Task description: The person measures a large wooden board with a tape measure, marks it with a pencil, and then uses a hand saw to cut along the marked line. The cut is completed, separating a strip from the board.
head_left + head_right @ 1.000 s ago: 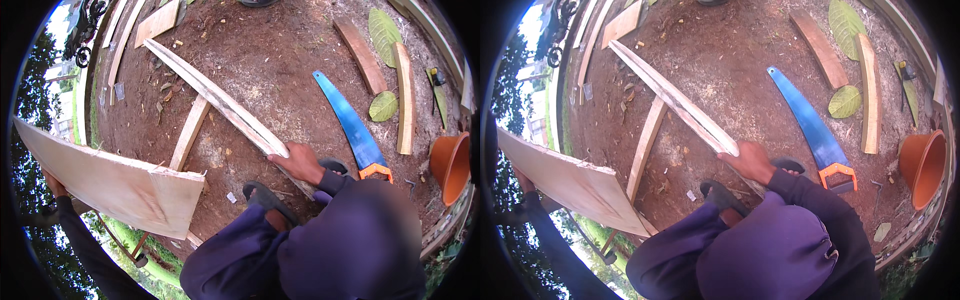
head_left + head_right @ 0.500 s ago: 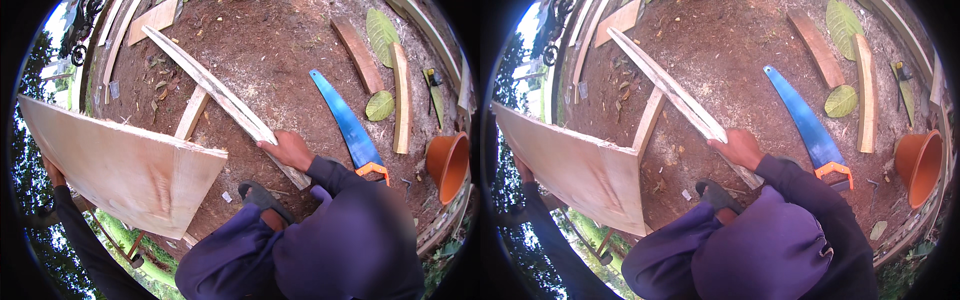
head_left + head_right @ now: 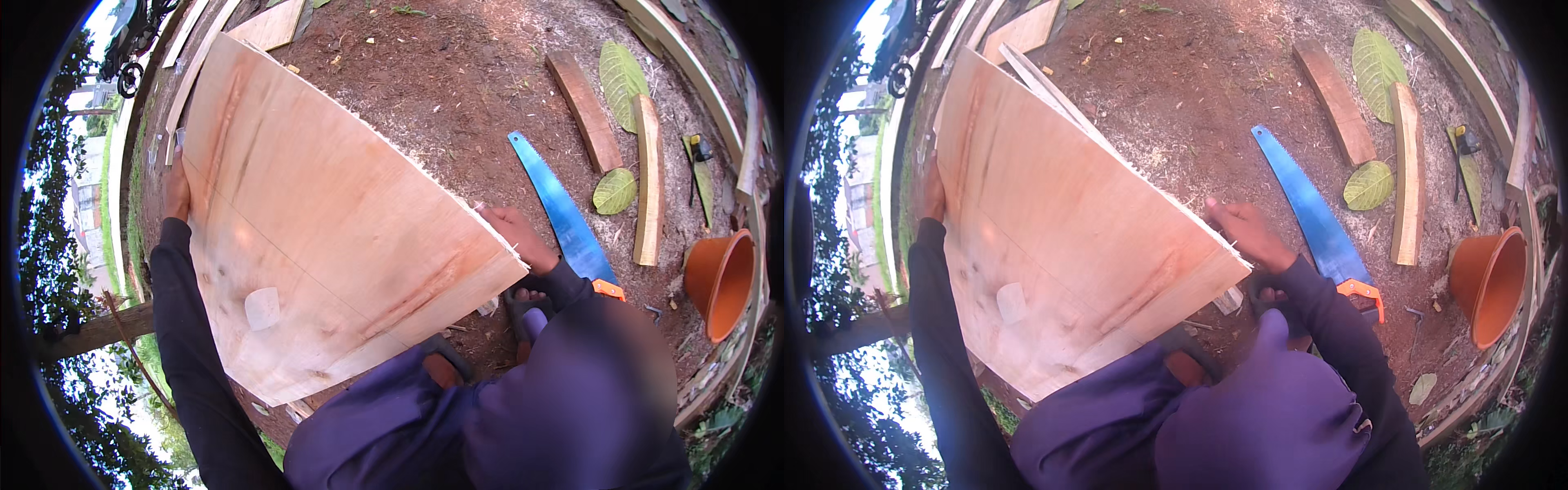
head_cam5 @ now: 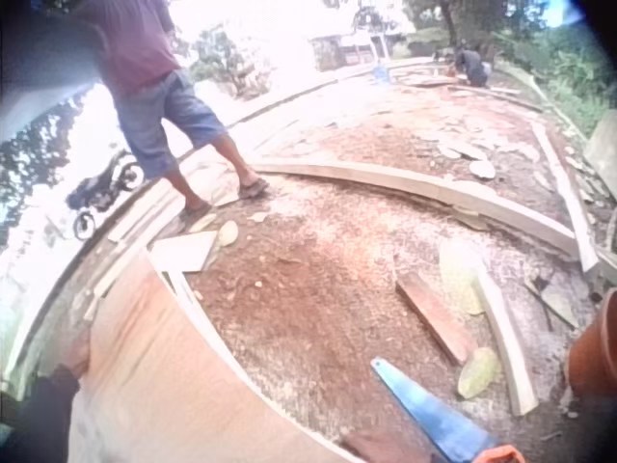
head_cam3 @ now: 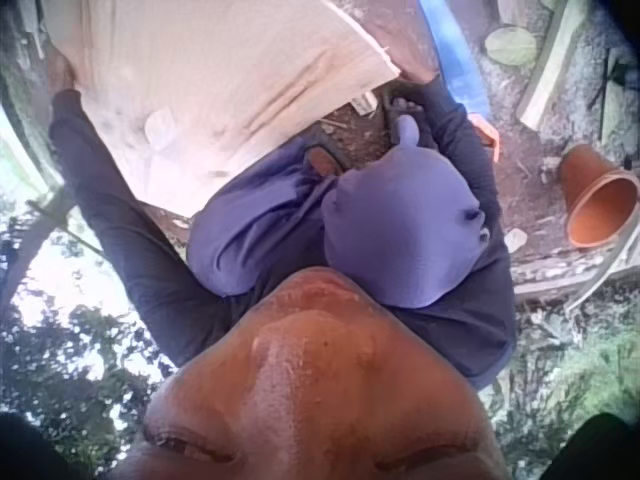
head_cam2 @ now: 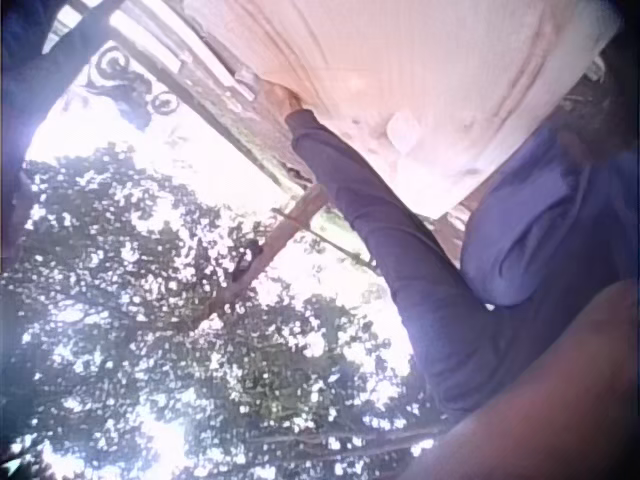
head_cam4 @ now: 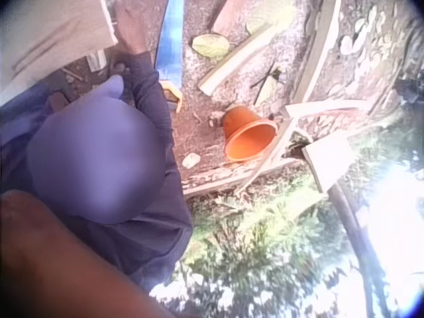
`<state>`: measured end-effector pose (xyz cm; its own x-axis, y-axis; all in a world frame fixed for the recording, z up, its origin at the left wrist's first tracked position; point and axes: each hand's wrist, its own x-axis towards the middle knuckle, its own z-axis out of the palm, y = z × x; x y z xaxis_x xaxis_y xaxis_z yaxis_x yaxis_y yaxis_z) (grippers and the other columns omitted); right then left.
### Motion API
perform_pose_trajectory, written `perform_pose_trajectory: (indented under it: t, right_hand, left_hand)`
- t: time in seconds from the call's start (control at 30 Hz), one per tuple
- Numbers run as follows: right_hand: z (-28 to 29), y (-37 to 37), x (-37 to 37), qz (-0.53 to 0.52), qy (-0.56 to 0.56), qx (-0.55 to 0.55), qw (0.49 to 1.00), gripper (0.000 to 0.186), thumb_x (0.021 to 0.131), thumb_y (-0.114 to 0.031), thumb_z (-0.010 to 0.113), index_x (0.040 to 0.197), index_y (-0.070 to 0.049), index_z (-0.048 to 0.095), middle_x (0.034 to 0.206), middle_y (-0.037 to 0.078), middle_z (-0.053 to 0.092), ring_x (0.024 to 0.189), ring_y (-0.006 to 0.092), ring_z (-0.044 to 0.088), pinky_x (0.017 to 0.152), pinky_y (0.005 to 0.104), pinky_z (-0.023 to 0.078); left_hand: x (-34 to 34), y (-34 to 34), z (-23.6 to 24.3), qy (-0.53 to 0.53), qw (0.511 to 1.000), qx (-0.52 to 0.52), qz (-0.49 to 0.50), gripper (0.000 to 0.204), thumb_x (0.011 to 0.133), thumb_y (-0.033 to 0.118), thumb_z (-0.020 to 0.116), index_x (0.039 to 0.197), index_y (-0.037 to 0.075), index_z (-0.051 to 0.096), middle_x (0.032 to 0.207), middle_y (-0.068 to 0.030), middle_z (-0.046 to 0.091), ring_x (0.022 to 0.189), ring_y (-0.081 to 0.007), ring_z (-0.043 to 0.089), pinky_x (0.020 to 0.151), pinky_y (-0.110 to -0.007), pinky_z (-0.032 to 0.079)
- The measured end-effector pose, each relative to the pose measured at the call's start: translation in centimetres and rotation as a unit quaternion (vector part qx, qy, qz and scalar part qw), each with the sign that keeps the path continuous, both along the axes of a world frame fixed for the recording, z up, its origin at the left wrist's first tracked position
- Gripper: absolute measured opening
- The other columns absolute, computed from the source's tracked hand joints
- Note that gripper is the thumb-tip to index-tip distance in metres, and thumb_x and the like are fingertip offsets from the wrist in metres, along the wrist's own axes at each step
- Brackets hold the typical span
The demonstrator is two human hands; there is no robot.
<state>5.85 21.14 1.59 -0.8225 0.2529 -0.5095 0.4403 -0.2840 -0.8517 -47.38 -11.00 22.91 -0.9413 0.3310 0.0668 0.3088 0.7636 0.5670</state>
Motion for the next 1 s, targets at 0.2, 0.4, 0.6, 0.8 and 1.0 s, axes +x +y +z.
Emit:
perform_pose_trajectory:
  t: [0.2,0.4,0.6,0.8,1.0]
  right_hand:
    - [2.6,2.3,5.2,0.044,-0.033,0.125,0.991,0.048,0.107,-0.043,0.061,0.101,0.004,0.070,0.086,0.003,0.065,0.080,0.0100,0.055,0.069,0.0309,0.045]
    - [1.0,1.6,6.5,-0.187,-0.041,0.222,0.956,0.034,0.105,-0.028,0.066,0.101,0.006,0.070,0.086,0.006,0.068,0.080,0.0095,0.058,0.071,0.0305,0.049]
    - [0.1,4.9,5.6,-0.148,-0.079,0.381,0.909,0.033,0.106,-0.025,0.063,0.109,0.008,0.067,0.093,0.023,0.074,0.085,0.0269,0.070,0.079,0.0415,0.053]
    - [-1.1,4.1,6.8,-0.161,-0.088,0.410,0.893,0.033,0.106,-0.025,0.063,0.106,0.008,0.067,0.092,0.024,0.072,0.084,0.0303,0.069,0.081,0.0432,0.053]
    - [-2.2,5.6,6.7,-0.207,-0.053,0.362,0.907,0.034,0.106,-0.026,0.062,0.111,0.007,0.068,0.096,0.022,0.073,0.088,0.0268,0.069,0.083,0.0391,0.053]
  left_hand:
    - [5.3,7.1,-11.5,-0.017,0.960,-0.258,0.109,0.104,0.096,0.083,0.040,0.124,-0.012,0.070,0.127,-0.0389,0.067,0.130,-0.0507,0.061,0.110,-0.051,0.046]
    - [7.6,12.9,-14.4,-0.089,0.977,-0.191,0.042,0.086,0.097,0.077,0.051,0.112,-0.004,0.076,0.119,-0.0337,0.071,0.119,-0.0471,0.067,0.102,-0.052,0.050]
    - [8.3,12.5,-20.0,0.069,0.992,-0.071,-0.080,0.061,0.098,0.057,0.067,0.111,-0.002,0.071,0.103,-0.0264,0.073,0.103,-0.0428,0.070,0.094,-0.050,0.052]
    - [10.7,13.2,-19.1,0.018,0.986,-0.162,-0.023,0.068,0.095,0.065,0.069,0.112,-0.001,0.068,0.113,-0.0222,0.071,0.114,-0.0385,0.066,0.100,-0.050,0.049]
    - [10.4,14.5,-20.0,0.071,0.991,-0.108,-0.043,0.069,0.095,0.063,0.070,0.118,-0.002,0.066,0.122,-0.0251,0.066,0.119,-0.0406,0.060,0.105,-0.051,0.046]
